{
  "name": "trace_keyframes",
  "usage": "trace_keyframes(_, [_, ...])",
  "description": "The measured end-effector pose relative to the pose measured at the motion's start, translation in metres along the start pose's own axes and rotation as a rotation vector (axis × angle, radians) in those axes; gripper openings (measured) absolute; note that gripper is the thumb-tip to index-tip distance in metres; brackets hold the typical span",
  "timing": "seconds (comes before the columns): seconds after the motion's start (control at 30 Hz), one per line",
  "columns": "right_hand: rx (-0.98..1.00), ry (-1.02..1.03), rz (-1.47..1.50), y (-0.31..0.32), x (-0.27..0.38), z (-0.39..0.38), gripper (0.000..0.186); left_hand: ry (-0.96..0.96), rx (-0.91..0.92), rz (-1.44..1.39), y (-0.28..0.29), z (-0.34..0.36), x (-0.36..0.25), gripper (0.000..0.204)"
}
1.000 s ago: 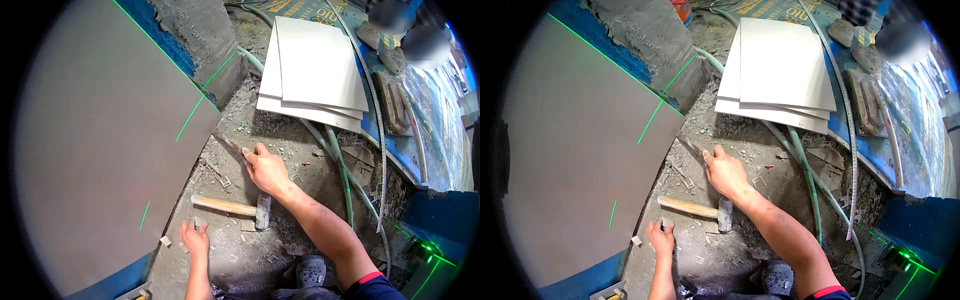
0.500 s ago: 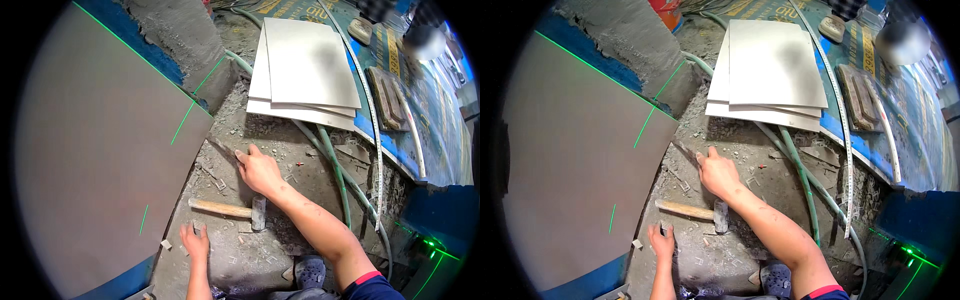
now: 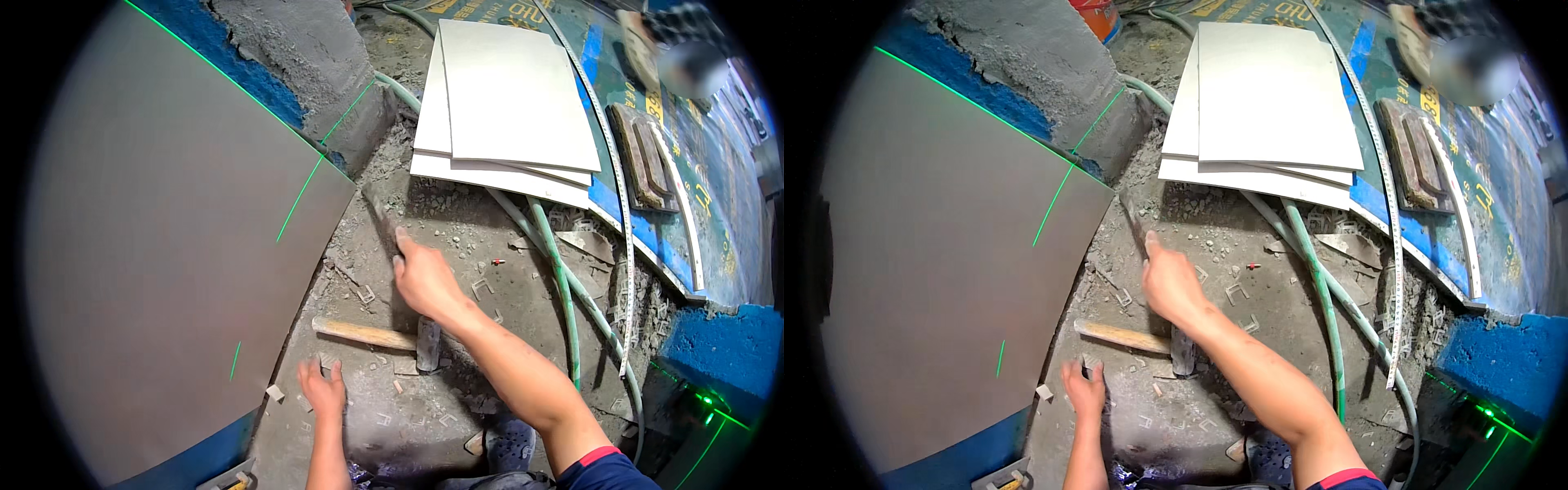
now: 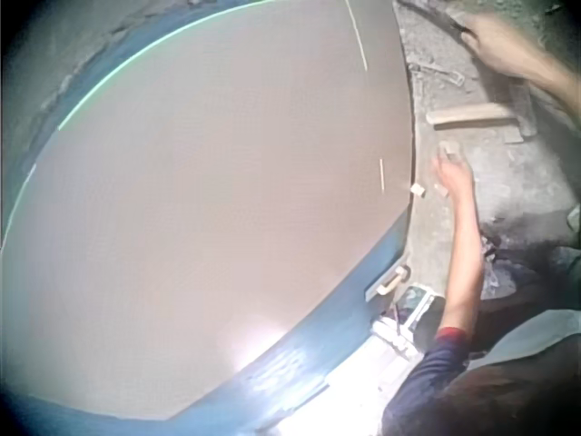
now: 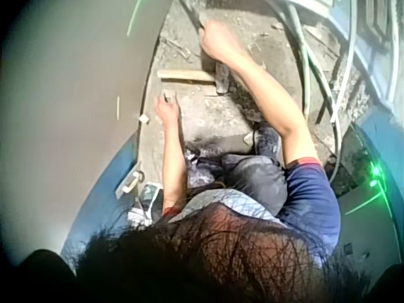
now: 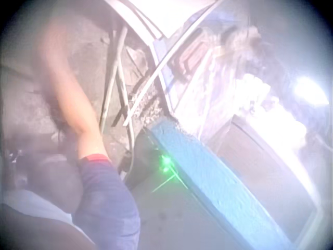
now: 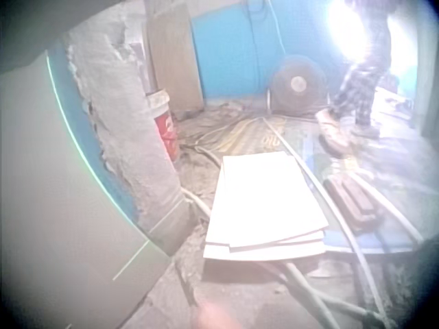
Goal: The person applies adhesive and places tiles onto a wall, then uses a hammer and a trowel to secure them. They also use a measuring tape to check the dimensions of the area.
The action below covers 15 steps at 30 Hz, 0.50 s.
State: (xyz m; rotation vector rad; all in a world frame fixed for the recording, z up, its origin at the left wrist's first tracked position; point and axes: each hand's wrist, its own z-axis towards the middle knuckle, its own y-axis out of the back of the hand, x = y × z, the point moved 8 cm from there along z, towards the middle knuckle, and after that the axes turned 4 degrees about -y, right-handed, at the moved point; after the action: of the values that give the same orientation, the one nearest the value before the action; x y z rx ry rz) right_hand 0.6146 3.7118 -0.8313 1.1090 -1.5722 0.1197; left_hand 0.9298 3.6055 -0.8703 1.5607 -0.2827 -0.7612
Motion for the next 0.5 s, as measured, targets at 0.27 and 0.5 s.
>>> trace_keyframes(0.27, [0.084,0.182,-0.065,-0.047,0.008,-0.023,0.047,0.040,0.026,-0.009,-0.002,-0.001,0.009,0.047])
trace_keyframes(0.5, [-0.035,0.199,-0.033,-0.048,0.006,-0.016,0.045,0.037,0.040,-0.008,-0.008,0.000,0.010,0.049])
